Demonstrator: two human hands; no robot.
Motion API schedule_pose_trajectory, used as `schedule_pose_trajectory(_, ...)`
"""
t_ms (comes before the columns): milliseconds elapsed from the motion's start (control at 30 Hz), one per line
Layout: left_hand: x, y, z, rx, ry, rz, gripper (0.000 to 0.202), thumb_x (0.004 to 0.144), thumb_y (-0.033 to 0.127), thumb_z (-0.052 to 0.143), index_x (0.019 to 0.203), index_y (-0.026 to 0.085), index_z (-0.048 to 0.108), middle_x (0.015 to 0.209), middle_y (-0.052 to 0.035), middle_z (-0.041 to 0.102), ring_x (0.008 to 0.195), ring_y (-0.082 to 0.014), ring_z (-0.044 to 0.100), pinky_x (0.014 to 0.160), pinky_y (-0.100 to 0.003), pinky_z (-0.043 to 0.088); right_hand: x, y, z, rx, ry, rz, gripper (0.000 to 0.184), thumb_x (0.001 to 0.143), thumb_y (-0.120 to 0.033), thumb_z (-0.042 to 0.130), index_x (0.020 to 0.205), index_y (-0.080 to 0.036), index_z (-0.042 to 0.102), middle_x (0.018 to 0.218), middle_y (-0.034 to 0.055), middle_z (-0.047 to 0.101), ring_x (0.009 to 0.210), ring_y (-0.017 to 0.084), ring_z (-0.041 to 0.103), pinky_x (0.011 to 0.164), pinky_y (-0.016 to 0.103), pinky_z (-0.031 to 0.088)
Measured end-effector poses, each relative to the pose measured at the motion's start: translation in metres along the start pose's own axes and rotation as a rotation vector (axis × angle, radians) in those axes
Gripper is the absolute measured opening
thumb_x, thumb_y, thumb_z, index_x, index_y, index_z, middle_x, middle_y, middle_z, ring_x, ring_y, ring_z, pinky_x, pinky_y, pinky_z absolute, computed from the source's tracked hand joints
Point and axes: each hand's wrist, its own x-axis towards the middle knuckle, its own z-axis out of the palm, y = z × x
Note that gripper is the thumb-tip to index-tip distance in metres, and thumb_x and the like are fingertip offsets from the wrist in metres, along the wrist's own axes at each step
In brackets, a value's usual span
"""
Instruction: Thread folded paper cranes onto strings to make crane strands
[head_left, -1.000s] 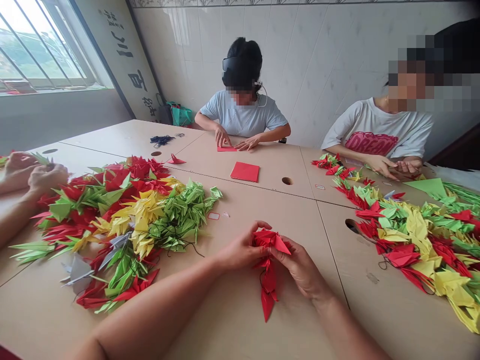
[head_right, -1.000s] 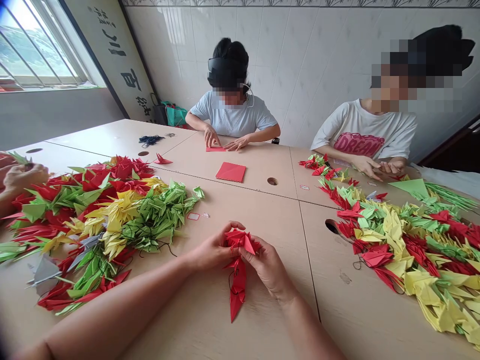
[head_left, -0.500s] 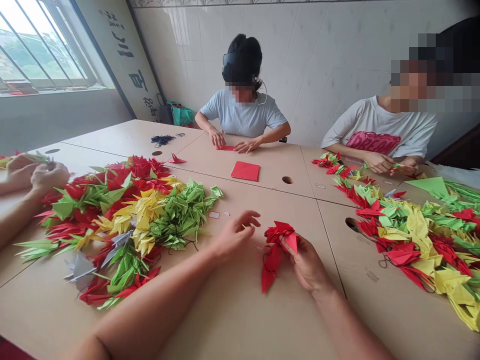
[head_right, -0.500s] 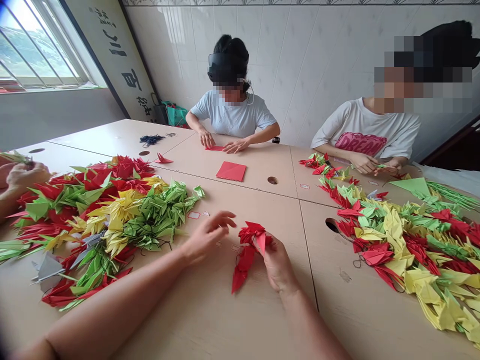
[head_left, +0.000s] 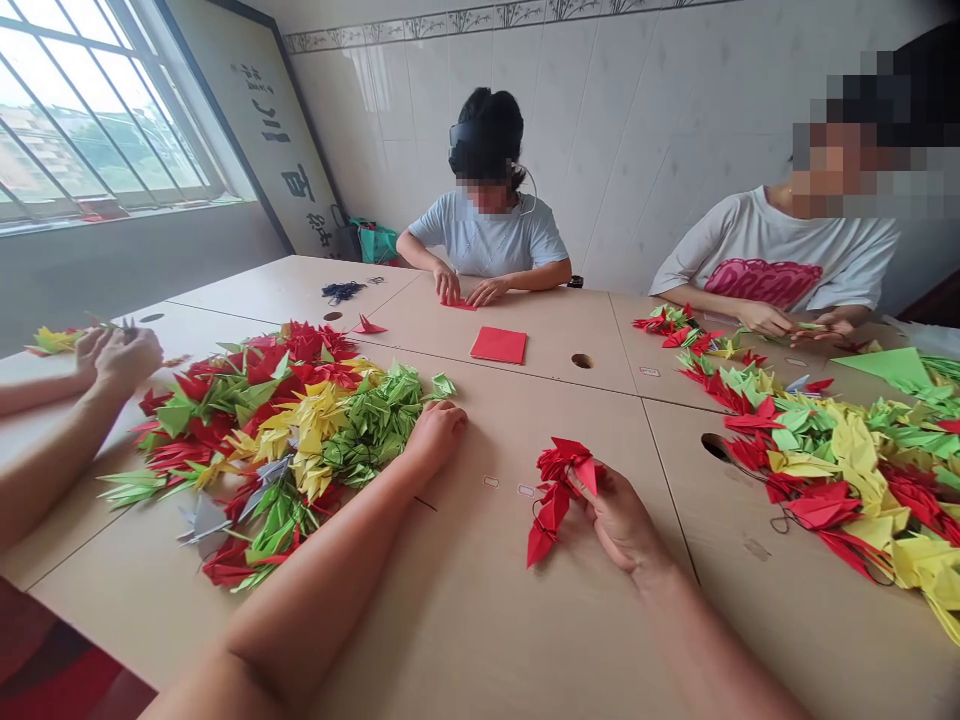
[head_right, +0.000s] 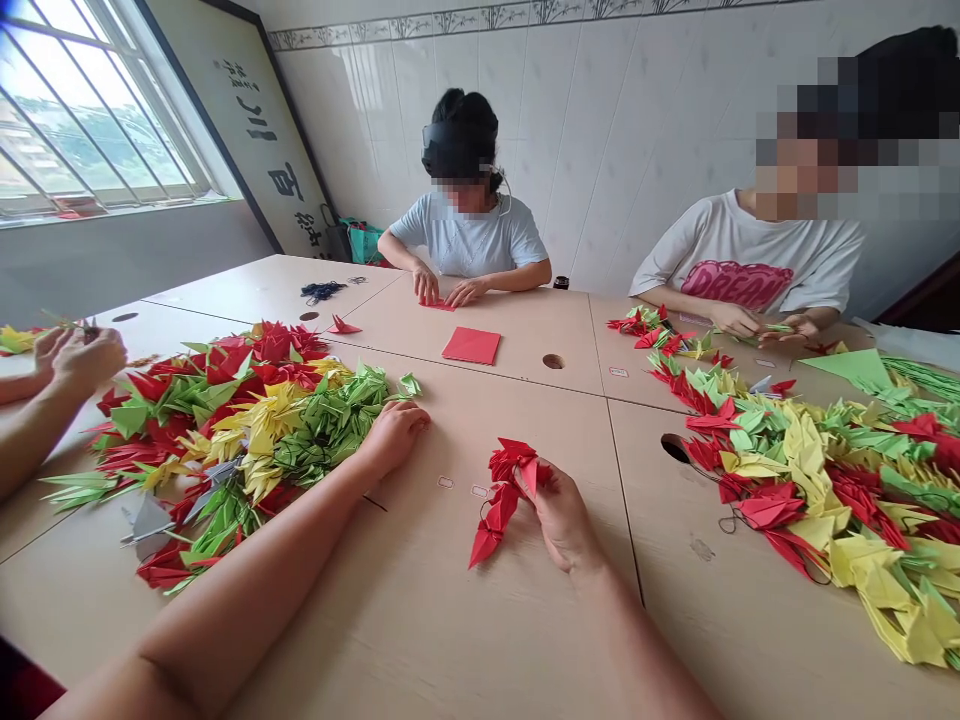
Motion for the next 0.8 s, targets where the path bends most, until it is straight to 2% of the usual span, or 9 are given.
schedule_pose_trajectory(200, 0.001, 0.001, 0.001, -0.001, -0.012, 0.004, 0.019, 0.079, 0.012, 0.046, 0.074, 0.018, 0.063, 0.084, -0.0071, 0.062, 0.085, -0.0221, 0.05, 0.08, -0.033, 0.04, 0.0, 0.001, 0.0, -0.009, 0.016, 0.001, 0.019, 0.073, -0.038, 0.07, 0.074, -0.02, 0.064, 0.087, 0.0034, 0.067, 0.087, 0.02, 0.057, 0.08, 0.035, 0.044)
schedule_pose_trajectory(600, -0.003, 0.013, -0.006, 0.009, -0.037, -0.004, 0.02, 0.078, 0.009, 0.039, 0.069, 0.018, 0.053, 0.079, -0.0075, 0.058, 0.076, -0.0209, 0.049, 0.073, -0.032, 0.038, -0.001, -0.004, 0.002, -0.057, 0.015, 0.014, 0.021, 0.074, -0.04, 0.068, 0.078, -0.019, 0.066, 0.086, 0.0041, 0.066, 0.088, 0.019, 0.055, 0.08, 0.033, 0.042)
schedule_pose_trajectory(800, -0.002, 0.02, -0.023, -0.069, -0.057, -0.034, 0.017, 0.08, 0.011, 0.038, 0.075, 0.019, 0.051, 0.077, -0.0038, 0.062, 0.068, -0.016, 0.054, 0.062, -0.025, 0.038, 0.0, -0.002, 0.002, -0.031, 0.0, 0.023, 0.021, 0.072, -0.04, 0.07, 0.075, -0.019, 0.065, 0.083, 0.0037, 0.065, 0.083, 0.019, 0.056, 0.077, 0.033, 0.043)
